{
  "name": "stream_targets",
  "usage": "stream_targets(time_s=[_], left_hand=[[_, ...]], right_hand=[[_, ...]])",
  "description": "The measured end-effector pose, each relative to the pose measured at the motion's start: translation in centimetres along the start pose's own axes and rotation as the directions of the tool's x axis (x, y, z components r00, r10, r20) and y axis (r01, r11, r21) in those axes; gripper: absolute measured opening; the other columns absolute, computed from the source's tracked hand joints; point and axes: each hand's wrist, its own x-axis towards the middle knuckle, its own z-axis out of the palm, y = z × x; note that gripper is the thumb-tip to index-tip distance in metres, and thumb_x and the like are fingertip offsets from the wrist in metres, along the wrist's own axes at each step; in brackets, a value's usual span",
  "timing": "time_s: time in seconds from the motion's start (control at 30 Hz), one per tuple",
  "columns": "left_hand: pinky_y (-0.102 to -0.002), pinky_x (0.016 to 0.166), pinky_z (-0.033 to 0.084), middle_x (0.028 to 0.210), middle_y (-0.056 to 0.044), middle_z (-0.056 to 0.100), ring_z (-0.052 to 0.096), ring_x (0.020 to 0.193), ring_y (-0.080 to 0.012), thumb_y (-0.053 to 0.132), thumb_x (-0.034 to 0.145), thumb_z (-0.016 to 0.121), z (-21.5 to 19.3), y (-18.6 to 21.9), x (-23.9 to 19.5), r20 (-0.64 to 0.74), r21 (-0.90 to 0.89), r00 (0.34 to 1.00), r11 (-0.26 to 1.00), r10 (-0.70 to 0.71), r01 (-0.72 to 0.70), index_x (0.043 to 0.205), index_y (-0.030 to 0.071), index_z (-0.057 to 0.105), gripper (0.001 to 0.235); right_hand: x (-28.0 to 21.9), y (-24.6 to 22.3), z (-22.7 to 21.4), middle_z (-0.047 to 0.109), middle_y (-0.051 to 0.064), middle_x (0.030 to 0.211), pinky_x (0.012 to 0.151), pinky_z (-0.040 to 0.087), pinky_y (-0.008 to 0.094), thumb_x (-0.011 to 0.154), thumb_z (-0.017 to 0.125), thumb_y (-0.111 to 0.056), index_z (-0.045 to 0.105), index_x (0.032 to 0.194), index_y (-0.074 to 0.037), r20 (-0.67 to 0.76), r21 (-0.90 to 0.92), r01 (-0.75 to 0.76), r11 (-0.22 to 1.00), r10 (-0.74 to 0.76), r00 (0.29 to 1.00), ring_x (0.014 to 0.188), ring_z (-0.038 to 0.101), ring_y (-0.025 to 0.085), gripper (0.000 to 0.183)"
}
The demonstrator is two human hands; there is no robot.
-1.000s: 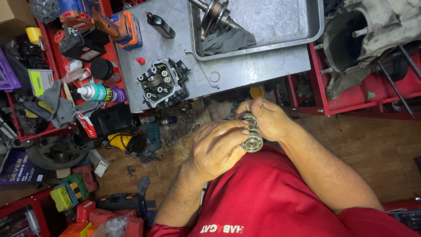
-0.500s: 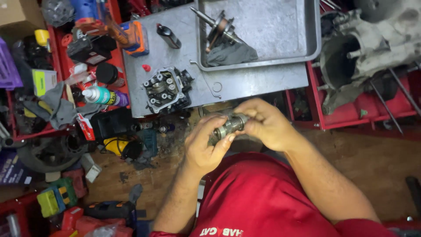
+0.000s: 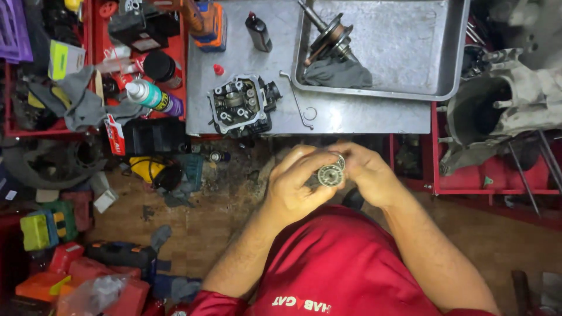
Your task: Clean and inspect a motorcycle camshaft using a spray cleaner and a screwdriver
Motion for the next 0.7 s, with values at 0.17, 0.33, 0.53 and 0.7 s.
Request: stream_targets(time_s=[0.17,0.33,0.53,0.7], left_hand=[[-0.043,0.077,0.06,0.097,-0.012,0.071,0.071,0.087,-0.0337,0.016,0.084,0.084,-0.1,0.5,0.3,0.016,-0.01,0.999,0.999,0.032,-0.032,0.112,0.007,0.075,0.031],[-0.043,0.077,0.06,0.093,-0.011,0.069,0.07,0.083,-0.032,0.016,0.083,0.085,-0.2,1.0,0.7,0.036,0.026,0.998,0.998,0.055,-0.055,0.111,0.009,0.075,0.031],[-0.044,0.074,0.06,0.092,-0.01,0.068,0.069,0.08,-0.0322,0.016,0.085,0.083,-0.4,1.1,0.8,0.056,0.024,0.994,0.995,0.094,-0.096,0.112,0.009,0.075,0.03],[-0.045,0.074,0.059,0.094,-0.011,0.068,0.07,0.081,-0.034,0.015,0.085,0.083,-0.5,1.2,0.7,0.08,0.037,0.989,0.991,0.123,-0.126,0.113,0.01,0.075,0.03]], right_hand=[[0.0,0.3,1.9,0.072,0.013,0.079,0.056,0.056,0.024,0.106,0.05,-0.036,0.068,0.115,0.009,-0.049,0.046,0.099,0.994,-0.096,0.994,0.063,0.068,0.015,0.049],[0.1,0.2,2.9,0.062,0.006,0.058,0.052,0.057,0.024,0.105,0.056,-0.031,0.067,0.096,0.004,-0.096,0.241,0.125,0.962,-0.105,0.99,0.052,0.066,0.013,0.039],[0.0,-1.9,4.3,0.063,0.005,0.063,0.056,0.057,0.024,0.104,0.057,-0.033,0.069,0.101,0.005,-0.124,0.203,0.145,0.968,-0.121,0.985,0.058,0.064,0.01,0.04],[-0.3,-2.3,4.5,0.07,0.007,0.077,0.069,0.058,0.027,0.104,0.057,-0.033,0.068,0.11,0.004,-0.127,0.171,0.191,0.967,-0.171,0.977,0.074,0.067,0.01,0.039]])
